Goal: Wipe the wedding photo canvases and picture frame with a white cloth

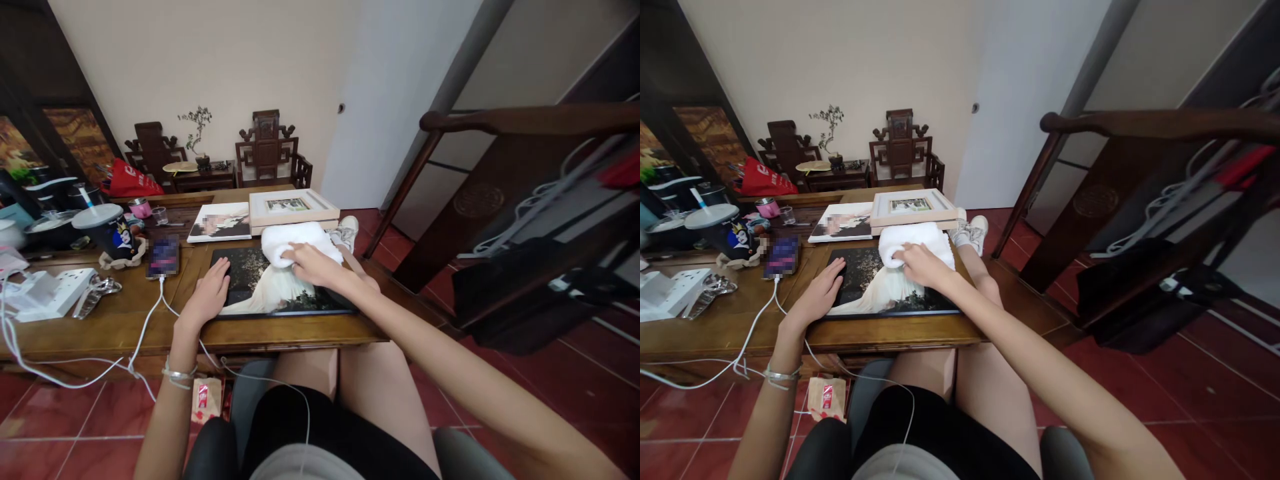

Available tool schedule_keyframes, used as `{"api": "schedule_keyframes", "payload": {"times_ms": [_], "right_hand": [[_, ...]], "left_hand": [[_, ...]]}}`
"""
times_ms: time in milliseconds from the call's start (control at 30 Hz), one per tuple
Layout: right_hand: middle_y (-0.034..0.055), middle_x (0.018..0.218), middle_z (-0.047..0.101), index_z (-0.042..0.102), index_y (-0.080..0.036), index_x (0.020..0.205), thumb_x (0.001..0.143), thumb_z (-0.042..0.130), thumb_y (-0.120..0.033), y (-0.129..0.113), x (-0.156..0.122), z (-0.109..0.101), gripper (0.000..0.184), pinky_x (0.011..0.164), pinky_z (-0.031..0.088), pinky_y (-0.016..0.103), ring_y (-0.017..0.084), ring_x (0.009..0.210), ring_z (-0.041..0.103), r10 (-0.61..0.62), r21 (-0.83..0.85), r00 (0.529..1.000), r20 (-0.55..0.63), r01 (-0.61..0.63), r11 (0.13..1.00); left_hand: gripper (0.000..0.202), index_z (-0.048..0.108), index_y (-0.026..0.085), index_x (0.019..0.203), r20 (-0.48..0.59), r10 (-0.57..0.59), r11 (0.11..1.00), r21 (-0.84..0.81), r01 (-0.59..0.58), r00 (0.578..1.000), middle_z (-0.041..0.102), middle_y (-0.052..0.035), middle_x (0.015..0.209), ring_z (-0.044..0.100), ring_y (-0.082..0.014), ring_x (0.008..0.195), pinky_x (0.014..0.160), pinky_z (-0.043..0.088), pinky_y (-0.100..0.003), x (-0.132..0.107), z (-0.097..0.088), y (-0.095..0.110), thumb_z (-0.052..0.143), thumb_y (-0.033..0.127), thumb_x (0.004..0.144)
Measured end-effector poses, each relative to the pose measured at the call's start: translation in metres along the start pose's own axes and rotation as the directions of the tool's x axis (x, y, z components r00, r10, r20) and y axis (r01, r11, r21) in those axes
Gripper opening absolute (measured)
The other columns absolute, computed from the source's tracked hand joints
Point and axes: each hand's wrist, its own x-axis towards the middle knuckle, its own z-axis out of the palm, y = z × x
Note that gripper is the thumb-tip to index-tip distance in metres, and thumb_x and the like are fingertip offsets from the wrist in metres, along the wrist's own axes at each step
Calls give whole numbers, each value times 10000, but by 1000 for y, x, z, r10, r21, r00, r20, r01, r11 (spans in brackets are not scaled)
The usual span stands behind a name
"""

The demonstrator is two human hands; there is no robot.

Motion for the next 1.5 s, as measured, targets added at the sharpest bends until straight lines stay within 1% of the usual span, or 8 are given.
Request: {"api": "schedule_keyframes", "payload": {"times_ms": [167, 400, 533, 700, 933, 1100, 1233, 1500], "right_hand": [[209, 1162, 624, 658, -97, 1028, 700, 397, 20, -8, -7, 5, 435, 1028, 365, 469, 315, 1248, 499, 17, 5, 999, -34, -17, 1000], [135, 1400, 509, 670, -139, 988, 681, 414, 44, -65, -104, 3, 441, 1113, 249, 608, 346, 1390, 312, -91, 82, 994, -60, 96, 992], [105, 1437, 481, 682, -146, 931, 644, 431, 51, -86, -128, -1, 429, 1127, 229, 615, 351, 1413, 257, -119, 115, 993, -5, 119, 986], [128, 1420, 493, 677, -138, 1051, 697, 418, 45, -84, -88, -1, 475, 1101, 246, 617, 358, 1389, 303, -82, 95, 996, 19, 79, 992], [191, 1174, 621, 629, -111, 1172, 744, 406, 4, -44, 8, 0, 495, 964, 389, 461, 318, 1197, 508, 29, 17, 1000, 2, -30, 999], [181, 1134, 632, 642, -124, 1151, 731, 409, 1, -34, 30, 2, 496, 916, 401, 409, 302, 1097, 562, 92, 8, 996, -13, -92, 996], [183, 1178, 619, 634, -112, 1169, 742, 400, 7, -53, 3, 3, 500, 983, 366, 467, 317, 1193, 501, 60, 8, 998, -30, -60, 998], [110, 1421, 494, 680, -143, 1051, 680, 421, 41, -107, -97, -6, 489, 1114, 230, 609, 359, 1396, 284, -83, 157, 995, 56, 74, 985]], "left_hand": [[518, 402, 120, 1404, -13, -1, 1000, 3, 1, 1000, 338, -136, 1530, 277, -206, 1433, 1146, 265, -481, 0, 1, 1, 259, 337, 956], [489, 411, 142, 1396, -18, -9, 1000, 11, 9, 1000, 343, -137, 1528, 280, -223, 1432, 1141, 270, -490, -1, 0, 5, 276, 305, 954], [487, 417, 133, 1390, -26, 3, 1000, 18, -2, 1000, 354, -148, 1520, 290, -230, 1427, 1135, 280, -495, -1, 1, 4, 282, 300, 952], [486, 418, 165, 1392, -35, 9, 1000, 11, -9, 999, 354, -130, 1524, 294, -220, 1426, 1135, 275, -500, 0, 3, -1, 282, 323, 953], [488, 421, 173, 1391, -44, 18, 1000, 6, -18, 999, 365, -122, 1520, 297, -210, 1425, 1138, 280, -484, 1, 4, -4, 282, 329, 950], [504, 410, 143, 1398, -26, 7, 1000, 13, -6, 1000, 353, -129, 1525, 283, -206, 1431, 1144, 275, -474, 1, 3, -2, 275, 328, 949], [500, 410, 145, 1398, -28, 2, 1000, 16, -2, 1000, 349, -128, 1527, 281, -209, 1432, 1139, 282, -485, 1, 3, -1, 271, 321, 951], [486, 420, 145, 1391, -13, -19, 1000, 17, 20, 1000, 347, -132, 1527, 284, -224, 1430, 1134, 279, -494, -2, -1, 7, 285, 298, 950]]}}
